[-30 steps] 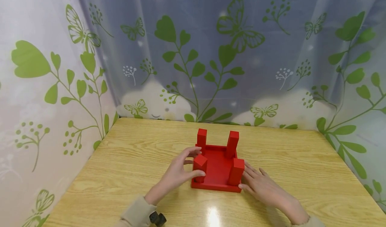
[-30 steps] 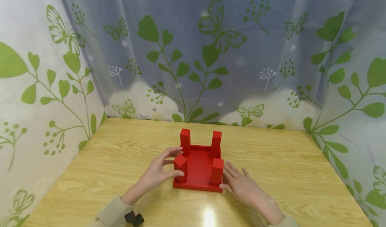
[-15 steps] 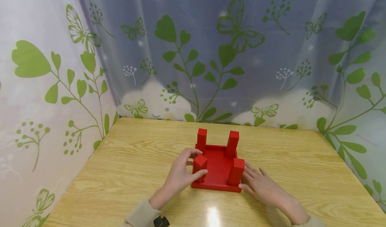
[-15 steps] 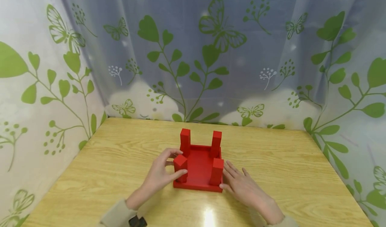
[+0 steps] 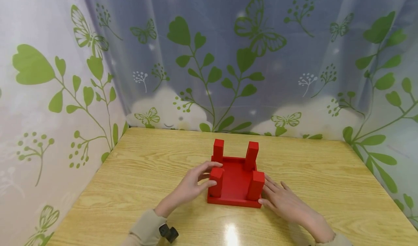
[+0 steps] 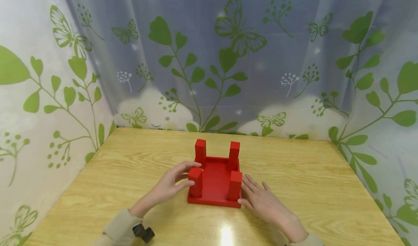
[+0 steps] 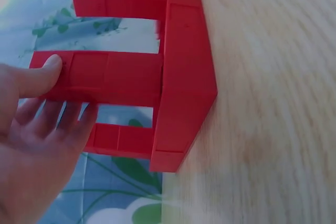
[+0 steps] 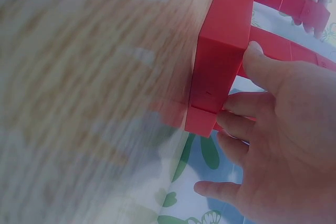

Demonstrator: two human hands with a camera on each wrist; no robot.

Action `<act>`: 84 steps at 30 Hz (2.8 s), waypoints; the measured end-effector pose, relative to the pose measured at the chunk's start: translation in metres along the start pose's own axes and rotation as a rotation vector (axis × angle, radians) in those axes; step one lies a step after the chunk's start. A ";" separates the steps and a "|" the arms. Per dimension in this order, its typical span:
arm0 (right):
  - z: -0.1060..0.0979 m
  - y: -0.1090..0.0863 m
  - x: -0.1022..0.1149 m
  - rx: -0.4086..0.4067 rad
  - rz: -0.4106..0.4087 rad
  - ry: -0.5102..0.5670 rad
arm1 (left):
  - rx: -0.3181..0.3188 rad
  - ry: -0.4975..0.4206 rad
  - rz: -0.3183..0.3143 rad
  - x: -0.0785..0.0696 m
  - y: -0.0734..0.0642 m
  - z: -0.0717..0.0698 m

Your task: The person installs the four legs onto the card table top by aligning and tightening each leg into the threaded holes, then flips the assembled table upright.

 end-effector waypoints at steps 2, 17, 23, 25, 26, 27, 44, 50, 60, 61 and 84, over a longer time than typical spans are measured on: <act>0.000 0.000 0.000 -0.002 -0.002 -0.001 | 0.059 -0.016 0.003 0.001 0.000 -0.002; 0.001 0.000 -0.002 0.000 -0.003 0.006 | -0.022 0.030 -0.057 -0.003 0.001 0.000; 0.001 0.001 -0.002 0.011 0.003 0.013 | -0.237 0.054 -0.085 -0.005 -0.001 0.009; 0.001 0.001 -0.002 0.009 0.003 0.011 | -0.284 0.072 -0.102 -0.004 -0.002 0.013; 0.001 0.000 -0.002 0.008 0.003 0.010 | -0.301 0.084 -0.109 -0.004 -0.002 0.014; 0.001 0.000 -0.002 0.007 0.002 0.008 | -0.314 0.099 -0.114 -0.004 -0.003 0.016; 0.002 0.000 -0.001 -0.010 -0.001 -0.009 | -0.222 0.068 -0.116 -0.001 -0.004 0.013; 0.002 0.000 -0.001 -0.004 0.006 -0.009 | -0.042 -0.052 -0.133 0.005 -0.003 0.000; 0.000 0.000 0.000 -0.011 -0.005 0.007 | 0.036 -0.119 -0.141 0.009 -0.002 -0.005; 0.000 0.000 0.000 -0.014 -0.007 0.007 | 0.033 -0.114 -0.143 0.009 -0.001 -0.005; -0.002 0.002 -0.003 0.013 -0.013 0.046 | 0.110 -0.174 -0.136 0.013 0.003 -0.013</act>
Point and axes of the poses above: each hand's wrist, its own y-axis towards the middle knuckle, its own z-axis out of the palm, x = y × z, the point moved 2 cm from there along y, towards the middle knuckle, and after that the axes turned 7 degrees about -y, right-handed, at the moved point
